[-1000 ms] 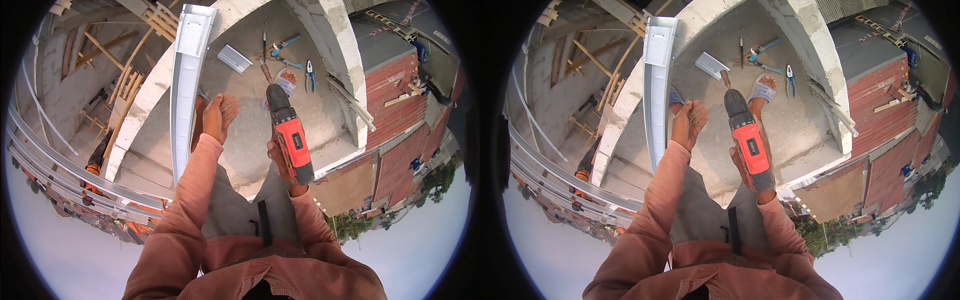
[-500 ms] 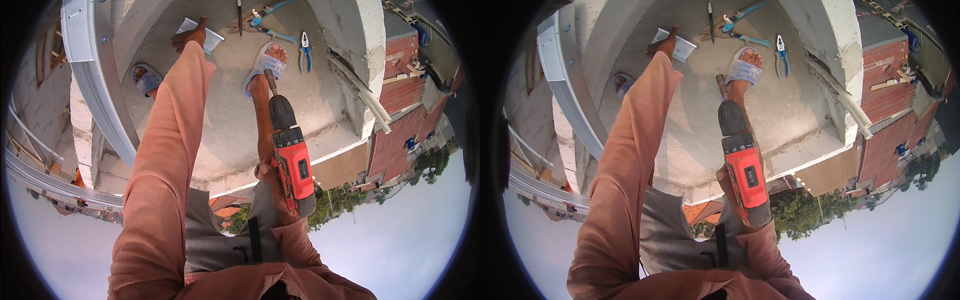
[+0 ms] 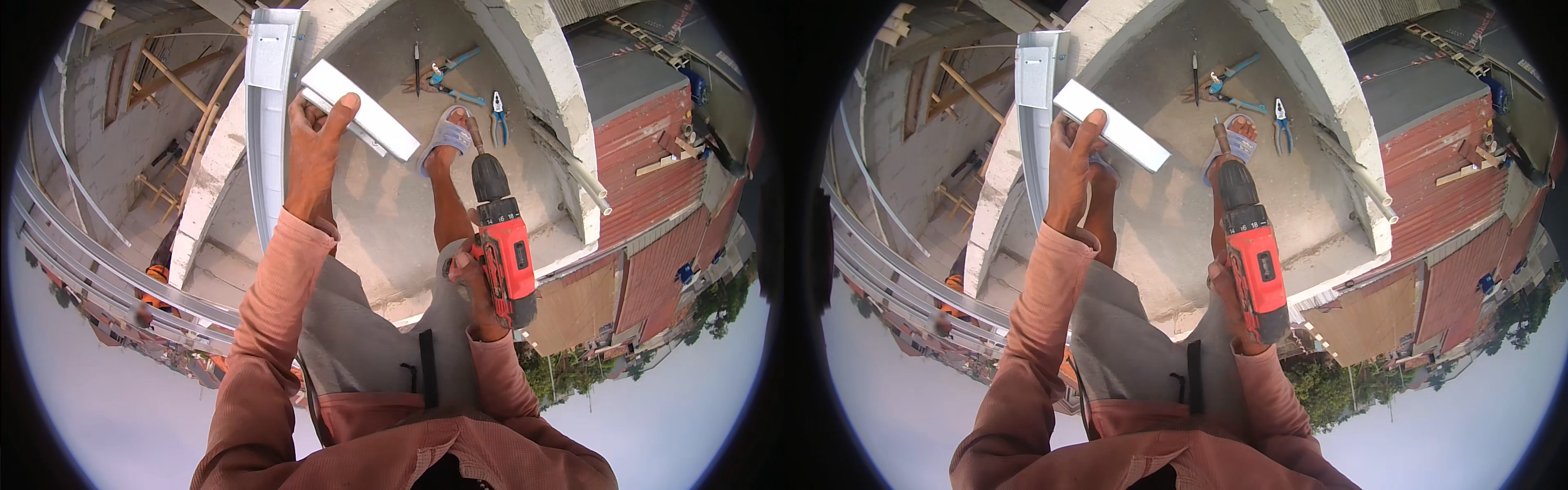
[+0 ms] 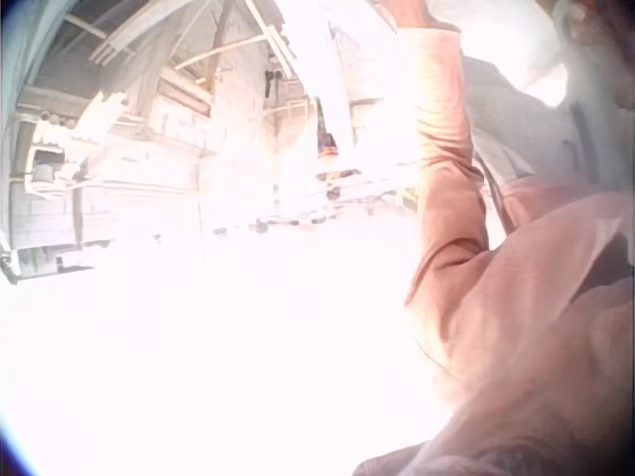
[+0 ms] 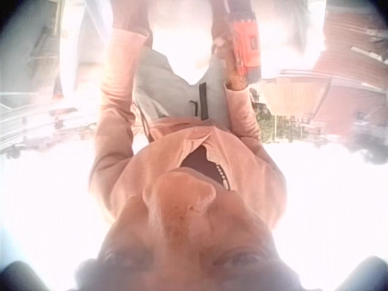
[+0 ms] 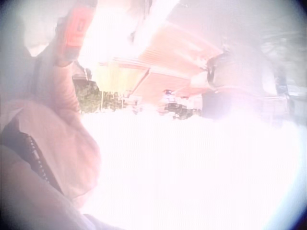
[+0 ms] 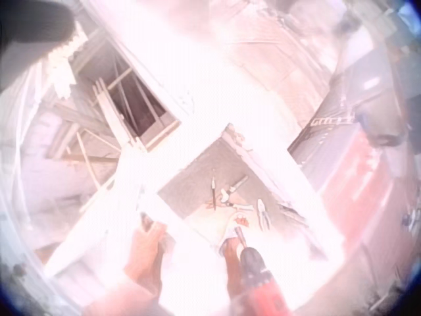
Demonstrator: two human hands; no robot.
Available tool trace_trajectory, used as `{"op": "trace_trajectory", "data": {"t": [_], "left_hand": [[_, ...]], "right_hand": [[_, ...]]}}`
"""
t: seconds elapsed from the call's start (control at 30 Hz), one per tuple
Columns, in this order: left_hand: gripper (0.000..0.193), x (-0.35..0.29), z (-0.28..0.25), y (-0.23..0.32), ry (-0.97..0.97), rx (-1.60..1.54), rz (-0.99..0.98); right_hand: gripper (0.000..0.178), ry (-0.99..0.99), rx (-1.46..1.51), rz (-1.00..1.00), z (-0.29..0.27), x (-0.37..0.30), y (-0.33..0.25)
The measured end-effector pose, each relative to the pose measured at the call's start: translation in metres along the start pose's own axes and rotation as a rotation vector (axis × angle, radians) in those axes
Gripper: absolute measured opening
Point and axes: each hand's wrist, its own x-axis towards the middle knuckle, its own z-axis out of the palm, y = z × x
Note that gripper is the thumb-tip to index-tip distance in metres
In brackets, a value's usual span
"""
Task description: The person aligns and secures metal roof frame sections by hand, using a power drill to drive screws into the joints while working on the elevated structure of a building under renovation.
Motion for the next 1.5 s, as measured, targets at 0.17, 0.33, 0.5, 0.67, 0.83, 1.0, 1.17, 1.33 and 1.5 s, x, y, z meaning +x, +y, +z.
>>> {"op": "trace_trajectory", "data": {"t": [0.17, 0.33, 0.5, 0.67, 0.83, 1.0, 1.17, 1.33, 1.5], "left_hand": [[0.112, 0.055, -0.098, 0.058, 0.148, -0.167, 0.098], [0.116, 0.104, -0.123, 0.064, 0.022, -0.252, 0.119], [0.09, 0.123, -0.108, 0.073, -0.12, -0.412, 0.096], [0.089, 0.127, -0.114, 0.078, -0.262, -0.429, 0.025], [0.11, 0.147, -0.121, 0.063, -0.308, -0.448, -0.006], [0.107, 0.145, -0.114, 0.066, -0.339, -0.514, 0.008], [0.04, 0.16, -0.12, 0.035, -0.318, -0.375, 0.178], [0.037, 0.173, -0.123, 0.03, -0.44, -0.498, 0.039], [0.035, 0.141, -0.122, 0.064, -0.292, -0.61, -0.083]], "right_hand": [[0.009, -0.162, -0.115, -0.084, 0.02, -0.01, -0.045], [0.012, -0.216, -0.219, -0.011, 0.074, -0.021, -0.078], [0.016, -0.159, -0.264, 0.009, 0.12, -0.009, -0.076], [0.02, -0.091, -0.295, -0.05, 0.155, -0.01, -0.085], [0.027, -0.041, -0.327, -0.075, 0.168, -0.016, -0.08], [0.019, -0.004, -0.367, -0.053, 0.181, 0.005, -0.088], [0.018, 0.013, -0.504, -0.241, 0.189, 0.036, -0.092], [0.017, -0.042, -0.606, -0.22, 0.197, 0.048, -0.106], [0.03, -0.074, -0.652, -0.117, 0.196, 0.047, -0.111]]}}
